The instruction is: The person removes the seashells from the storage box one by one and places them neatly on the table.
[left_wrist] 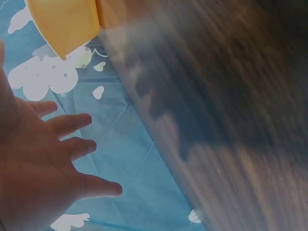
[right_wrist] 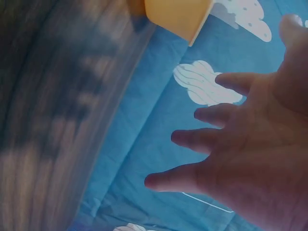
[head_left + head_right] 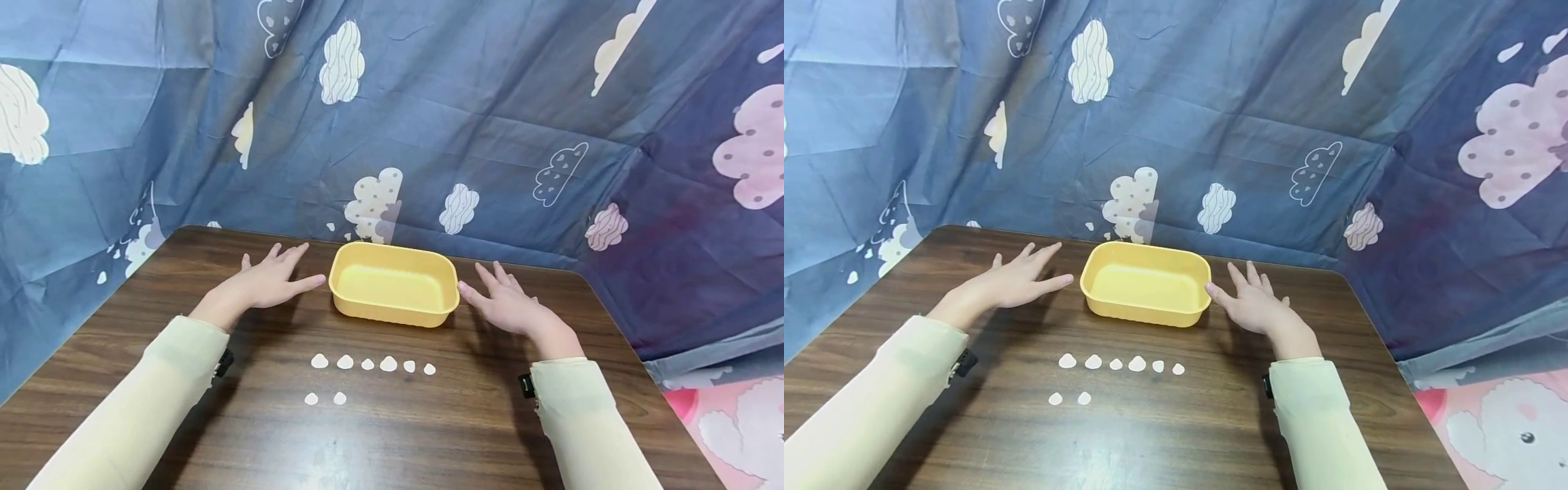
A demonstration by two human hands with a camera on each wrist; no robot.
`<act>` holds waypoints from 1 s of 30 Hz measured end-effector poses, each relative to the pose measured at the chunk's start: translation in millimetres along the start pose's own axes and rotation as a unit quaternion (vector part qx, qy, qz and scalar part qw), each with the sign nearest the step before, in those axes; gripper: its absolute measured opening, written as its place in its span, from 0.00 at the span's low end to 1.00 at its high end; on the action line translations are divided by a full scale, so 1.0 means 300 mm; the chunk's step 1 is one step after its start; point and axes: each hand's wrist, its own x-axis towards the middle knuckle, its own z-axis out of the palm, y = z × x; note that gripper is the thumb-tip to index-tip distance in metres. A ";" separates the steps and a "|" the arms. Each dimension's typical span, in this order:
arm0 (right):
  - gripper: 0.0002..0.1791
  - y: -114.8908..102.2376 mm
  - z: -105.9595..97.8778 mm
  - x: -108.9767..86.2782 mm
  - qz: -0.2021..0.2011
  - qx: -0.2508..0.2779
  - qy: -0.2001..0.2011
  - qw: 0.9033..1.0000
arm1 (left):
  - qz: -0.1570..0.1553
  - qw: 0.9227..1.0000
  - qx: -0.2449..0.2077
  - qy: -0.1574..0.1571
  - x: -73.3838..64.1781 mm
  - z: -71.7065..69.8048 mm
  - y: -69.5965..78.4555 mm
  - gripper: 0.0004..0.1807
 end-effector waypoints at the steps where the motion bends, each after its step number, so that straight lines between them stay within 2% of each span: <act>1: 0.54 0.002 0.007 0.006 0.002 0.000 -0.002 1.000 | 0.001 1.000 -0.001 0.000 0.007 0.001 0.002 0.57; 10: 0.53 0.017 0.051 0.039 0.009 0.010 -0.003 1.000 | -0.004 1.000 -0.001 -0.007 0.038 0.032 -0.007 0.55; 14: 0.51 0.016 0.080 0.051 0.005 0.015 -0.014 1.000 | 0.003 1.000 -0.010 -0.014 0.043 0.044 0.010 0.55; 19: 0.56 -0.007 0.117 0.077 -0.021 0.021 -0.023 0.999 | 0.024 0.999 -0.023 -0.026 0.062 0.059 0.045 0.53; 24: 0.62 -0.020 0.139 0.098 -0.048 0.049 -0.028 0.997 | 0.041 0.997 -0.039 -0.045 0.084 0.075 0.062 0.52; 27: 0.63 -0.024 0.145 0.103 -0.051 0.073 -0.039 0.995 | 0.064 0.994 -0.073 -0.053 0.090 0.077 0.057 0.53; 30: 0.63 -0.029 0.152 0.101 -0.038 0.094 -0.055 0.993 | 0.098 0.984 -0.133 -0.066 0.093 0.075 0.050 0.54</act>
